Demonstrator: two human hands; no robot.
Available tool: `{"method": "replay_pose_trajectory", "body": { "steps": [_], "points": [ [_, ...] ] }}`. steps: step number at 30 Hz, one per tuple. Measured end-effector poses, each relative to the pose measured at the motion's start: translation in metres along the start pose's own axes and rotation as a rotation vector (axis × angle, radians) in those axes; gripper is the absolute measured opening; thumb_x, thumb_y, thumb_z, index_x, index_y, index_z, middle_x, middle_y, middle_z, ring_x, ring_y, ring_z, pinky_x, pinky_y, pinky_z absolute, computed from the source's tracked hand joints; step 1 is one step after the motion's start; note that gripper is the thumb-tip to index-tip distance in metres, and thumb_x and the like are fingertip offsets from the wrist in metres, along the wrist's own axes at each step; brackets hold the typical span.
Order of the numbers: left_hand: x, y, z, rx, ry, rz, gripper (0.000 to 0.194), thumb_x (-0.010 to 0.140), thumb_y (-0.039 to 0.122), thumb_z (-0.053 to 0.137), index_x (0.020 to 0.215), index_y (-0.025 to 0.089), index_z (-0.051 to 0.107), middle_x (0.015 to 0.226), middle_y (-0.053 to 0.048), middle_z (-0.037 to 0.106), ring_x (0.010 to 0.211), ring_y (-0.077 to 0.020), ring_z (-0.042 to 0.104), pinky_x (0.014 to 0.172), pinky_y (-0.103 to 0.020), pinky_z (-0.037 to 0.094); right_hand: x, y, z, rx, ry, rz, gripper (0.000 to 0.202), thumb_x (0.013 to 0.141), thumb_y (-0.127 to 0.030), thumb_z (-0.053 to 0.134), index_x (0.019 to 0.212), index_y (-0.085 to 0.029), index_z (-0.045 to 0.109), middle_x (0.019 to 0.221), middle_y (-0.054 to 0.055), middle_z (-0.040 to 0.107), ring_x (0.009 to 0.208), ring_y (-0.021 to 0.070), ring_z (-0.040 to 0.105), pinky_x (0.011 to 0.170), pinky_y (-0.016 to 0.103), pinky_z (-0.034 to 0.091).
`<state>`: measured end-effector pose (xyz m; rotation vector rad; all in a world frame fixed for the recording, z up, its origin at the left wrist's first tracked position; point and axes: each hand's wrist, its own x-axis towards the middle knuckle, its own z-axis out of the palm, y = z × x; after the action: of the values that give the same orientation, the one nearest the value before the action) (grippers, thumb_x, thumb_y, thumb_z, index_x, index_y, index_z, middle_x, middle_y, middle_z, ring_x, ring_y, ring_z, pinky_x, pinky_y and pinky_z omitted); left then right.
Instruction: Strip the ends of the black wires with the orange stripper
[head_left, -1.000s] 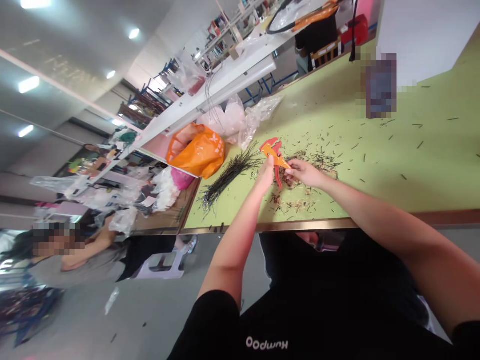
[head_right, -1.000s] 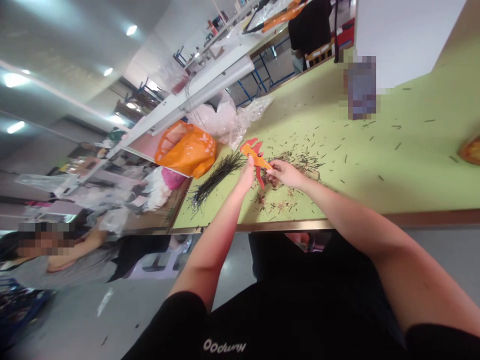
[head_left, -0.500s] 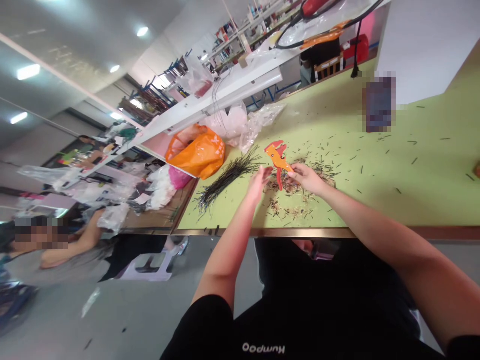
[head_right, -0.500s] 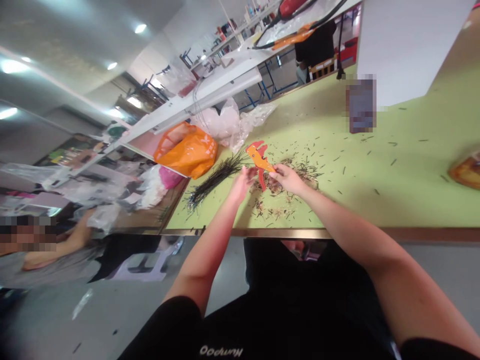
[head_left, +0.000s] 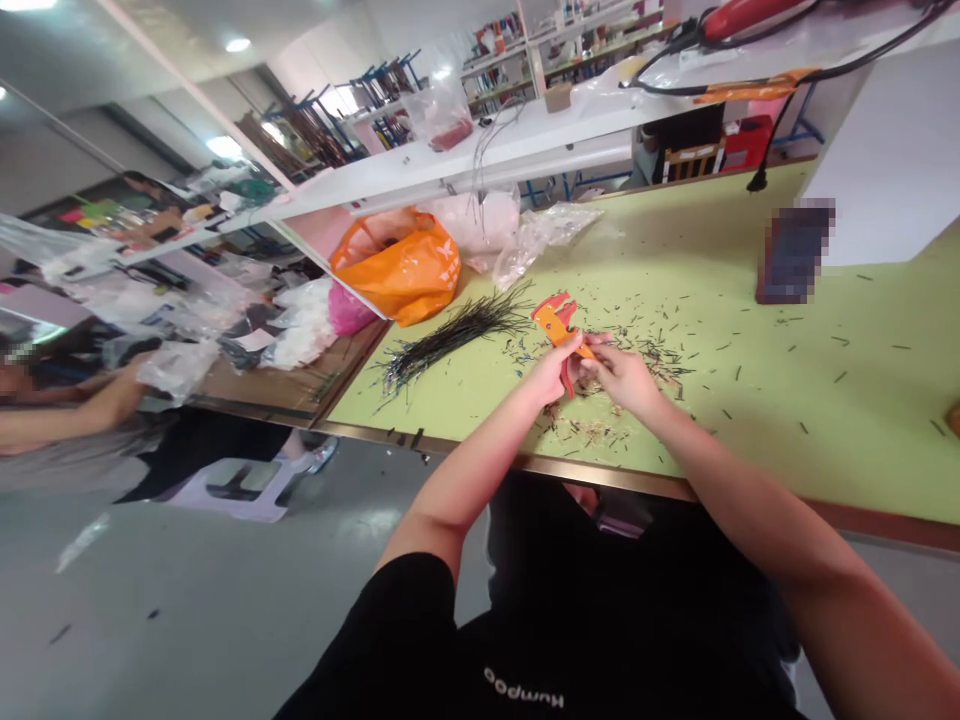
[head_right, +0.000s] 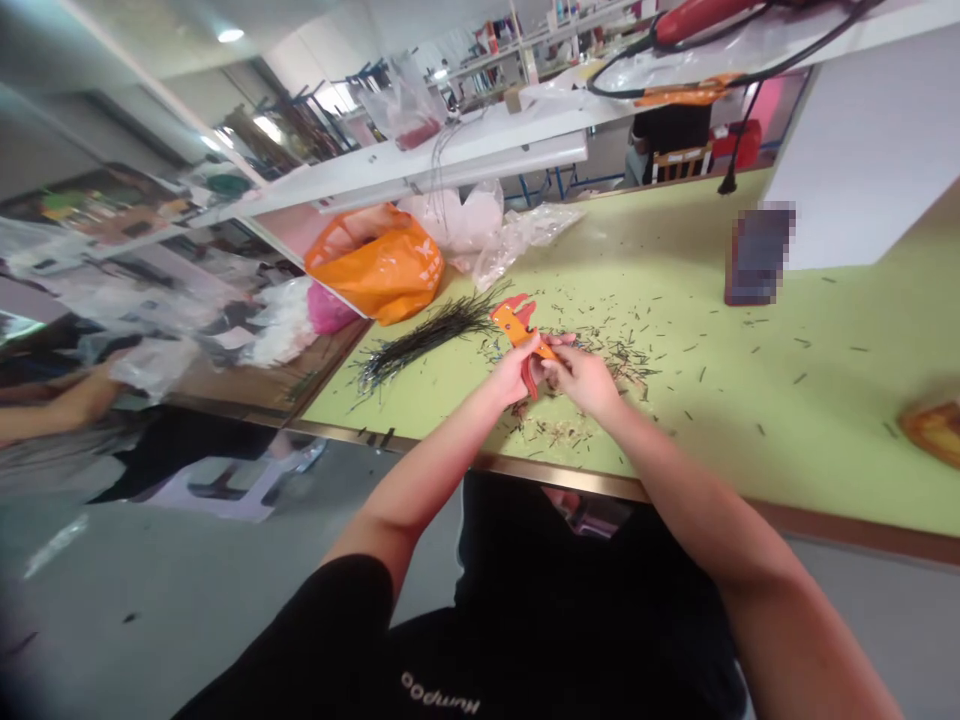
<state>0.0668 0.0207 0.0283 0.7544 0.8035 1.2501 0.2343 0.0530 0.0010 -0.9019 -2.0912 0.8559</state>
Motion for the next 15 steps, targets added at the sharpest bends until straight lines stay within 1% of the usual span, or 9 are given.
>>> {"method": "replay_pose_trajectory", "body": {
  "steps": [2, 4, 6, 7, 9, 11, 12, 14, 15],
  "points": [
    [0.004, -0.004, 0.003, -0.021, -0.036, 0.037, 0.023, 0.093, 0.038, 0.077, 0.095, 0.016, 0.076, 0.116, -0.013, 0.081, 0.111, -0.0252, 0.077, 0.076, -0.026, 0.061, -0.001, -0.003, 0.003, 0.033, 0.069, 0.041, 0.036, 0.107, -0.042, 0.056, 0.129, -0.020, 0.076, 0.095, 0.009, 0.084, 0.082, 0.0267, 0.080, 0.080, 0.037, 0.061],
    [0.008, -0.005, 0.007, -0.005, -0.023, 0.066, 0.027, 0.090, 0.042, 0.081, 0.091, 0.017, 0.074, 0.115, -0.012, 0.081, 0.114, -0.0259, 0.076, 0.086, -0.030, 0.062, -0.001, -0.005, 0.003, -0.048, 0.119, 0.048, 0.038, 0.108, -0.044, 0.054, 0.126, -0.019, 0.077, 0.093, 0.010, 0.084, 0.079, 0.0277, 0.079, 0.078, 0.038, 0.062],
    [0.012, -0.002, 0.007, 0.041, -0.001, 0.072, 0.031, 0.088, 0.044, 0.086, 0.083, 0.017, 0.070, 0.112, -0.012, 0.081, 0.115, -0.0262, 0.076, 0.096, -0.033, 0.060, -0.001, -0.007, 0.000, -0.157, 0.124, 0.012, 0.042, 0.107, -0.048, 0.054, 0.121, -0.018, 0.079, 0.093, 0.012, 0.083, 0.075, 0.0284, 0.078, 0.075, 0.040, 0.062],
    [0.014, 0.000, 0.005, 0.056, -0.001, 0.068, 0.032, 0.086, 0.042, 0.088, 0.081, 0.017, 0.068, 0.111, -0.012, 0.081, 0.115, -0.0261, 0.075, 0.099, -0.035, 0.059, -0.001, -0.007, -0.003, -0.186, 0.119, -0.021, 0.044, 0.107, -0.050, 0.053, 0.122, -0.018, 0.079, 0.098, 0.014, 0.083, 0.079, 0.0293, 0.078, 0.077, 0.042, 0.062],
    [0.020, 0.007, -0.002, 0.043, 0.010, 0.077, 0.031, 0.084, 0.036, 0.090, 0.082, 0.017, 0.066, 0.105, -0.010, 0.081, 0.110, -0.0249, 0.076, 0.101, -0.036, 0.058, 0.000, -0.005, -0.012, -0.194, 0.139, -0.094, 0.046, 0.109, -0.052, 0.051, 0.128, -0.019, 0.077, 0.118, 0.016, 0.082, 0.102, 0.0323, 0.079, 0.092, 0.048, 0.062],
    [0.027, 0.015, -0.014, -0.023, 0.083, 0.140, 0.028, 0.085, 0.031, 0.089, 0.085, 0.018, 0.064, 0.091, -0.005, 0.078, 0.094, -0.0212, 0.077, 0.097, -0.036, 0.059, 0.003, 0.000, -0.021, -0.190, 0.227, -0.125, 0.047, 0.109, -0.052, 0.049, 0.132, -0.019, 0.075, 0.133, 0.018, 0.077, 0.125, 0.0346, 0.072, 0.108, 0.056, 0.057],
    [0.031, 0.017, -0.020, -0.061, 0.136, 0.182, 0.027, 0.086, 0.030, 0.087, 0.084, 0.018, 0.063, 0.081, -0.001, 0.074, 0.083, -0.0183, 0.076, 0.092, -0.035, 0.060, 0.004, 0.004, -0.025, -0.185, 0.282, -0.113, 0.048, 0.109, -0.053, 0.049, 0.130, -0.018, 0.075, 0.133, 0.019, 0.077, 0.128, 0.0351, 0.070, 0.110, 0.059, 0.055],
    [0.038, 0.020, -0.033, -0.115, 0.240, 0.230, 0.032, 0.089, 0.032, 0.084, 0.077, 0.020, 0.057, 0.064, 0.005, 0.062, 0.062, -0.0132, 0.067, 0.077, -0.030, 0.060, 0.006, 0.015, -0.031, -0.157, 0.346, -0.064, 0.048, 0.109, -0.053, 0.049, 0.124, -0.017, 0.077, 0.128, 0.020, 0.077, 0.124, 0.0347, 0.072, 0.105, 0.058, 0.058],
    [0.041, 0.020, -0.039, -0.129, 0.275, 0.223, 0.037, 0.090, 0.036, 0.082, 0.073, 0.020, 0.053, 0.058, 0.007, 0.055, 0.054, -0.0116, 0.061, 0.068, -0.028, 0.058, 0.006, 0.020, -0.032, -0.137, 0.354, -0.042, 0.047, 0.109, -0.053, 0.049, 0.122, -0.017, 0.077, 0.125, 0.020, 0.078, 0.119, 0.0338, 0.074, 0.101, 0.057, 0.060]
  ]
}}
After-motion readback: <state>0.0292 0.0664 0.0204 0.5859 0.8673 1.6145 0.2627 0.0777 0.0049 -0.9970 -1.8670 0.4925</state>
